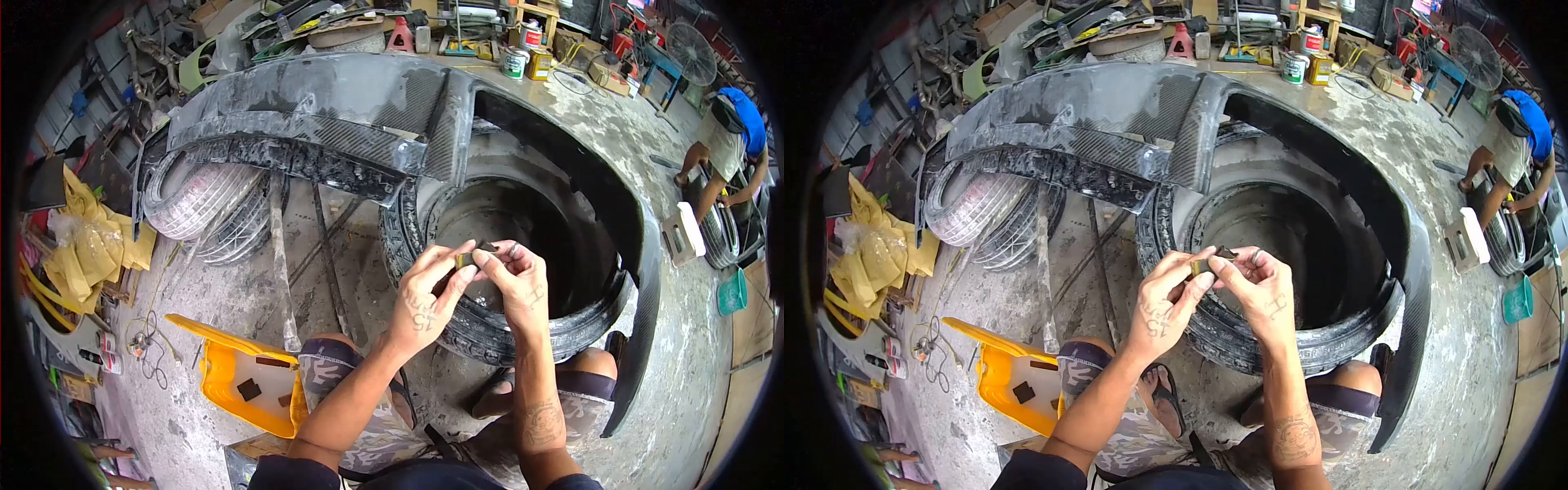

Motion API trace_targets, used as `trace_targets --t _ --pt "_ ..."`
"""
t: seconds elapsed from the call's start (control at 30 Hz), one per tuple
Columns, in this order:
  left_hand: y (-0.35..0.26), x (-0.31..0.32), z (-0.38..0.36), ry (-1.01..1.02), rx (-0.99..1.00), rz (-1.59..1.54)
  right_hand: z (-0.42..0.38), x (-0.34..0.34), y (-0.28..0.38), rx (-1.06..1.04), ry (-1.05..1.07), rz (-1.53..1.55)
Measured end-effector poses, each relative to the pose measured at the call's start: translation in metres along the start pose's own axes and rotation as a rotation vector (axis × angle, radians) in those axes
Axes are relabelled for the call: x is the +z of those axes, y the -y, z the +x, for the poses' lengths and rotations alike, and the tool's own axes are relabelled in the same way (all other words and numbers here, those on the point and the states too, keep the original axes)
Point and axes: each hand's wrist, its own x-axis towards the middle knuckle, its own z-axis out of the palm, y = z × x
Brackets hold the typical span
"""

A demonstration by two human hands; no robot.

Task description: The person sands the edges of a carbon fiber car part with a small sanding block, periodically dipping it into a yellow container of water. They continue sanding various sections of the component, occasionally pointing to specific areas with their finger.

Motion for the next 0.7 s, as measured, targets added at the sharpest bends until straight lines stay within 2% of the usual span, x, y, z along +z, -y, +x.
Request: trace_targets --t 0.07,0.2,0.27,0.33,0.4,0.47,0.53,0.6,0.67,0.7 --pt "0.001 -0.003 0.000 0.063 -0.210 -0.337 -0.002 0.001 0.003 -0.072 0.005 -0.008" --pt "-0.005 -0.011 -0.002 0.064 -0.194 -0.348 0.003 0.008 0.009 -0.109 0.078 0.006" --pt "-0.010 -0.010 0.000 -0.058 -0.150 -0.369 0.008 0.013 0.014 -0.114 0.110 0.006" --pt "0.002 -0.022 0.008 -0.164 -0.047 -0.209 0.021 0.020 0.026 -0.028 0.179 -0.123" --pt "0.008 -0.043 0.028 -0.300 -0.112 0.012 0.053 0.024 0.029 -0.122 0.052 -0.263" --pt "0.033 -0.057 0.050 -0.383 0.052 0.123 0.089 0.033 0.024 -0.220 -0.115 -0.258" --pt "0.034 -0.061 0.076 -0.431 0.204 0.309 0.120 0.044 0.021 -0.138 -0.157 -0.295" --pt "0.025 -0.058 0.088 -0.417 0.195 0.357 0.154 0.049 0.009 -0.068 -0.187 -0.348" --pt "0.029 -0.054 0.096 -0.373 0.242 0.409 0.176 0.064 -0.007 -0.114 -0.120 -0.028" --pt "0.030 -0.051 0.098 -0.371 0.243 0.426 0.166 0.074 0.004 -0.108 -0.111 -0.034"
